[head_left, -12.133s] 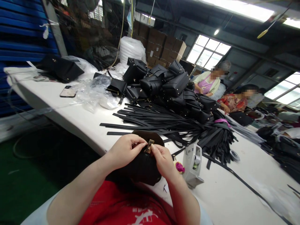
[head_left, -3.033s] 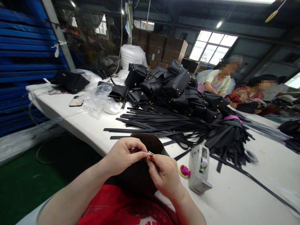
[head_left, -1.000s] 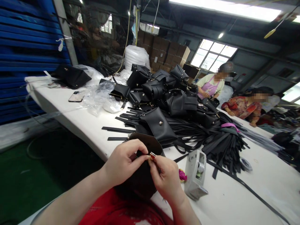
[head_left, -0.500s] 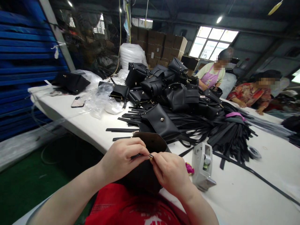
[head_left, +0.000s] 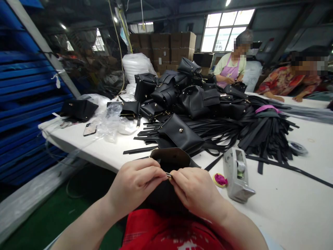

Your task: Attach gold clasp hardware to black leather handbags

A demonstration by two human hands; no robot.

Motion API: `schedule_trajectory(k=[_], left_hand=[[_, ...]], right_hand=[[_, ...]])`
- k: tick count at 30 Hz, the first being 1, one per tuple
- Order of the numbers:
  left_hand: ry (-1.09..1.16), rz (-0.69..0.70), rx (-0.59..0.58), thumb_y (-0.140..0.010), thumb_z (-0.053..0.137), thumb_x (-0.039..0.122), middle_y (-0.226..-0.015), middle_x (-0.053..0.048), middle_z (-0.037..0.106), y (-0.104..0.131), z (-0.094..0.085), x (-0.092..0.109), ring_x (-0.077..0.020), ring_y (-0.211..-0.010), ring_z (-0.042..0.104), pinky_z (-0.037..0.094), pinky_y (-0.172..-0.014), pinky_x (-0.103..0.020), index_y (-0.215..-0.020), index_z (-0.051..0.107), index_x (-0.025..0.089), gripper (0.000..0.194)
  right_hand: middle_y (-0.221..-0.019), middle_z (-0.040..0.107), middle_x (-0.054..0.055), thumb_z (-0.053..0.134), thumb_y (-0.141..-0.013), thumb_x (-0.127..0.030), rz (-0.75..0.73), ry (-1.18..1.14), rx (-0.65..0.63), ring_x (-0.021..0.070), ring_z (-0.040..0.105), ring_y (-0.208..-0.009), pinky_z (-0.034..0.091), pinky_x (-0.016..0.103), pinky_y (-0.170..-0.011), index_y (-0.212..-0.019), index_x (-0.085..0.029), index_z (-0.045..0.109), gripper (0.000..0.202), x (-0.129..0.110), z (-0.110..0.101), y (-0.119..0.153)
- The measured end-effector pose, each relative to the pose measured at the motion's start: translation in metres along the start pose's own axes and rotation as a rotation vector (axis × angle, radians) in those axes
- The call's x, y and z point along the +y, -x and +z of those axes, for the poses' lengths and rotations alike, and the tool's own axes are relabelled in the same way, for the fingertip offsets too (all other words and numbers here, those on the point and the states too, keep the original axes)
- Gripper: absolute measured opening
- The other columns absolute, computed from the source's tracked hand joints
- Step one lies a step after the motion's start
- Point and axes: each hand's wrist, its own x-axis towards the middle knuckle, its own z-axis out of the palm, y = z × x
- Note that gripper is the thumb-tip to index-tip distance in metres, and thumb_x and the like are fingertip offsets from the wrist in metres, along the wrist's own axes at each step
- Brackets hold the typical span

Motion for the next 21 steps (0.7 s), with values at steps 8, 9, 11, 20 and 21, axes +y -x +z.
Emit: schedule_trajectory(k=[8,9,11,20,21], left_hand=[[-0.007,-0.001,-0.010,-0.080,0.069,0.010,-0.081,0.002,0.067,-0.004,-0.008,0.007,-0.0061,-0.072,0.061,0.049,-0.069,-0.016,-0.084,0.067,0.020,0.011],[-0.005,-0.003,-0.014,-0.080,0.069,0.009,-0.082,0.002,0.066,-0.004,-0.008,0.008,-0.0061,-0.072,0.061,0.049,-0.069,-0.016,-0.085,0.067,0.020,0.012],[-0.002,-0.005,-0.023,-0.080,0.069,0.008,-0.083,0.002,0.066,-0.004,-0.008,0.012,-0.0060,-0.073,0.061,0.049,-0.069,-0.016,-0.086,0.067,0.020,0.013],[-0.086,-0.078,-0.026,-0.086,0.060,0.009,-0.083,0.001,0.062,0.001,-0.002,0.042,-0.0061,-0.075,0.058,0.046,-0.069,-0.016,-0.082,0.060,0.018,0.010],[-0.092,-0.098,-0.023,-0.086,0.060,0.009,-0.082,0.001,0.061,0.003,0.000,0.045,-0.0066,-0.075,0.058,0.046,-0.069,-0.017,-0.081,0.059,0.018,0.010]], right_hand=[[-0.069,0.057,-0.001,0.046,-0.095,-0.026,-0.005,-0.118,0.075,0.0133,0.048,-0.063,0.027,0.032,-0.060,-0.077,-0.020,0.050,0.019,-0.002,-0.002,-0.001],[-0.069,0.057,-0.001,0.046,-0.095,-0.026,-0.008,-0.128,0.082,0.0131,0.047,-0.063,0.027,0.032,-0.060,-0.077,-0.020,0.051,0.020,-0.002,-0.003,-0.001],[-0.069,0.057,-0.001,0.045,-0.096,-0.027,-0.020,-0.149,0.100,0.0127,0.046,-0.062,0.027,0.032,-0.060,-0.076,-0.019,0.051,0.022,-0.001,-0.004,-0.001],[-0.071,0.057,-0.002,0.042,-0.096,-0.029,0.004,-0.301,0.111,0.0115,0.047,-0.065,0.026,0.030,-0.062,-0.076,-0.019,0.048,0.023,-0.004,-0.003,0.016],[-0.072,0.058,-0.002,0.042,-0.096,-0.029,0.020,-0.322,0.109,0.0114,0.047,-0.065,0.026,0.030,-0.062,-0.077,-0.019,0.048,0.023,-0.005,-0.002,0.018]])
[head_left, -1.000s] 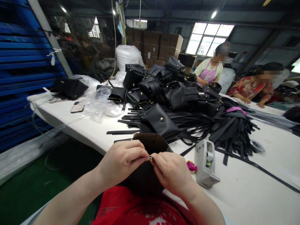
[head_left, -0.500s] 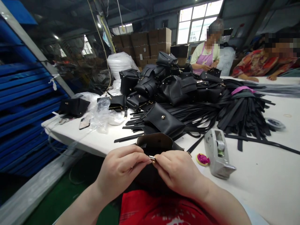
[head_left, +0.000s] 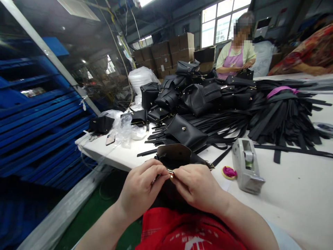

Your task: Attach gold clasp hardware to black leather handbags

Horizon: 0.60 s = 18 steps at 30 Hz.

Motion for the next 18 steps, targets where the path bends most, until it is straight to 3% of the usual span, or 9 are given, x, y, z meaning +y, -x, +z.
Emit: schedule_trajectory(k=[5,10,18], left_hand=[[0.058,-0.209,0.059,-0.088,0.059,0.015,-0.084,0.002,0.063,0.010,0.008,0.009,-0.0057,-0.076,0.058,0.045,-0.067,-0.015,-0.084,0.061,0.020,0.007],[0.154,-0.409,0.065,-0.092,0.054,0.021,-0.089,0.002,0.066,0.021,0.021,0.003,-0.0072,-0.085,0.061,0.046,-0.077,-0.017,-0.095,0.068,0.024,0.015],[0.274,-0.533,-0.075,-0.091,0.053,0.025,-0.084,0.002,0.066,0.027,0.037,-0.011,-0.0086,-0.078,0.061,0.046,-0.072,-0.021,-0.092,0.072,0.025,0.019]], right_hand=[[-0.074,0.059,-0.002,0.045,-0.095,-0.029,0.129,-0.179,-0.019,0.0098,0.049,-0.067,0.026,0.028,-0.063,-0.076,-0.019,0.050,0.022,-0.001,0.004,0.004],[-0.068,0.055,-0.003,0.044,-0.096,-0.033,0.304,-0.508,-0.053,0.0079,0.047,-0.064,0.029,0.023,-0.061,-0.070,-0.017,0.050,0.030,0.006,0.009,0.000],[-0.060,0.040,-0.003,0.047,-0.094,-0.044,0.513,-0.734,-0.060,0.0071,0.035,-0.058,0.027,0.023,-0.054,-0.063,-0.015,0.044,0.042,0.018,0.021,-0.003]])
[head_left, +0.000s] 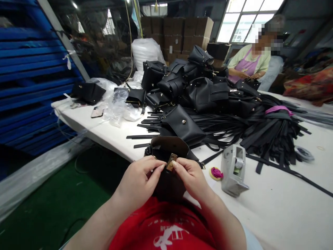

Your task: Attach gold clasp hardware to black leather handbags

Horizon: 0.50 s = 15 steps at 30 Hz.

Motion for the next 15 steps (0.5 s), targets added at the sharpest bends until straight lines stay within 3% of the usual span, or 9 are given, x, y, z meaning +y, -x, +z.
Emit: schedule_trajectory(k=[5,10,15], left_hand=[[0.002,0.074,-0.028,-0.092,0.053,0.023,-0.082,0.003,0.065,-0.003,-0.002,-0.008,-0.0077,-0.076,0.060,0.046,-0.069,-0.020,-0.096,0.071,0.026,0.019],[-0.250,0.265,0.074,-0.092,0.054,0.023,-0.090,0.000,0.066,-0.001,0.000,-0.016,-0.0115,-0.077,0.062,0.049,-0.069,-0.025,-0.107,0.067,0.021,0.020],[-0.416,0.428,0.146,-0.090,0.056,0.017,-0.088,-0.002,0.066,0.001,0.002,-0.016,-0.0139,-0.073,0.062,0.051,-0.063,-0.027,-0.117,0.060,0.018,0.027]], right_hand=[[-0.057,0.039,-0.003,0.049,-0.091,-0.047,0.097,-0.035,0.013,0.0073,0.033,-0.056,0.026,0.024,-0.052,-0.062,-0.015,0.045,0.044,0.004,0.001,-0.006],[-0.055,0.043,-0.003,0.054,-0.087,-0.049,0.205,-0.120,0.002,0.0075,0.034,-0.053,0.026,0.024,-0.050,-0.061,-0.014,0.050,0.043,0.003,0.001,-0.016],[-0.056,0.043,-0.002,0.053,-0.086,-0.049,0.222,-0.087,0.001,0.0072,0.035,-0.054,0.027,0.023,-0.050,-0.061,-0.014,0.051,0.044,-0.003,0.001,-0.018]])
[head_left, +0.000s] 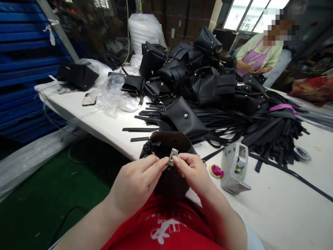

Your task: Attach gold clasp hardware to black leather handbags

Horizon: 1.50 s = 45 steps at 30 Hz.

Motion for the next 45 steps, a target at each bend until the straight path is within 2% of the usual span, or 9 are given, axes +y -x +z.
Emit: schedule_trajectory(k=[6,11,15,23,31,36,40,45], left_hand=[[-0.188,0.187,-0.019,-0.091,0.050,0.013,-0.091,-0.006,0.068,-0.001,-0.004,0.003,-0.0187,-0.075,0.065,0.055,-0.060,-0.033,-0.117,0.058,0.010,0.028],[-0.308,0.249,-0.075,-0.093,0.039,0.010,-0.086,-0.009,0.069,-0.007,-0.008,0.010,-0.0206,-0.070,0.066,0.052,-0.051,-0.034,-0.114,0.059,0.006,0.029],[-0.417,0.302,-0.087,-0.091,0.035,0.006,-0.077,-0.008,0.067,-0.014,-0.009,0.017,-0.0204,-0.062,0.064,0.048,-0.044,-0.034,-0.107,0.061,0.003,0.031],[-0.576,0.358,-0.164,-0.085,0.042,0.001,-0.070,-0.005,0.060,-0.015,-0.005,0.026,-0.0190,-0.057,0.060,0.048,-0.043,-0.033,-0.102,0.063,0.001,0.028],[-0.620,0.327,-0.142,-0.084,0.045,0.003,-0.066,-0.002,0.056,-0.017,0.000,0.032,-0.0185,-0.056,0.057,0.044,-0.044,-0.032,-0.096,0.063,0.005,0.021],[-0.571,0.298,-0.176,-0.085,0.047,0.005,-0.076,-0.005,0.062,-0.014,0.002,0.027,-0.0187,-0.063,0.057,0.045,-0.051,-0.033,-0.099,0.062,0.007,0.021],[-0.535,0.217,-0.090,-0.085,0.056,0.011,-0.074,-0.003,0.058,-0.014,0.003,0.020,-0.0171,-0.061,0.052,0.040,-0.055,-0.033,-0.099,0.060,0.012,0.014],[-0.466,0.117,-0.029,-0.088,0.057,0.015,-0.069,0.000,0.053,-0.020,0.002,0.014,-0.0155,-0.060,0.049,0.035,-0.058,-0.033,-0.092,0.058,0.018,0.005]], right_hand=[[-0.057,0.051,-0.001,0.053,-0.088,-0.049,-0.001,0.040,0.005,0.0073,0.040,-0.055,0.030,0.022,-0.052,-0.062,-0.013,0.056,0.044,-0.001,0.001,0.001],[-0.060,0.058,0.001,0.054,-0.088,-0.047,-0.003,0.069,0.033,0.0085,0.046,-0.056,0.034,0.023,-0.054,-0.062,-0.013,0.061,0.043,-0.005,0.003,0.001],[-0.058,0.058,0.001,0.052,-0.088,-0.044,-0.014,0.162,0.059,0.0085,0.046,-0.055,0.031,0.023,-0.052,-0.062,-0.014,0.062,0.041,-0.006,0.004,-0.001],[-0.057,0.056,-0.001,0.053,-0.089,-0.039,-0.056,0.253,0.085,0.0083,0.046,-0.056,0.028,0.026,-0.054,-0.059,-0.015,0.060,0.039,-0.005,0.007,-0.007],[-0.053,0.052,-0.001,0.052,-0.089,-0.036,-0.053,0.254,0.077,0.0092,0.042,-0.053,0.026,0.027,-0.055,-0.056,-0.016,0.056,0.039,-0.006,0.007,-0.010],[-0.059,0.060,0.001,0.049,-0.089,-0.035,-0.097,0.206,0.073,0.0111,0.049,-0.058,0.031,0.027,-0.058,-0.060,-0.016,0.058,0.036,-0.001,0.005,-0.010],[-0.072,0.067,0.001,0.049,-0.083,-0.026,-0.135,0.126,0.048,0.0134,0.058,-0.068,0.038,0.026,-0.064,-0.070,-0.017,0.065,0.022,0.000,0.002,-0.006],[-0.069,0.065,-0.001,0.057,-0.074,-0.022,-0.105,0.075,0.009,0.0115,0.055,-0.061,0.039,0.024,-0.059,-0.079,-0.018,0.066,0.011,-0.002,0.000,-0.002]])
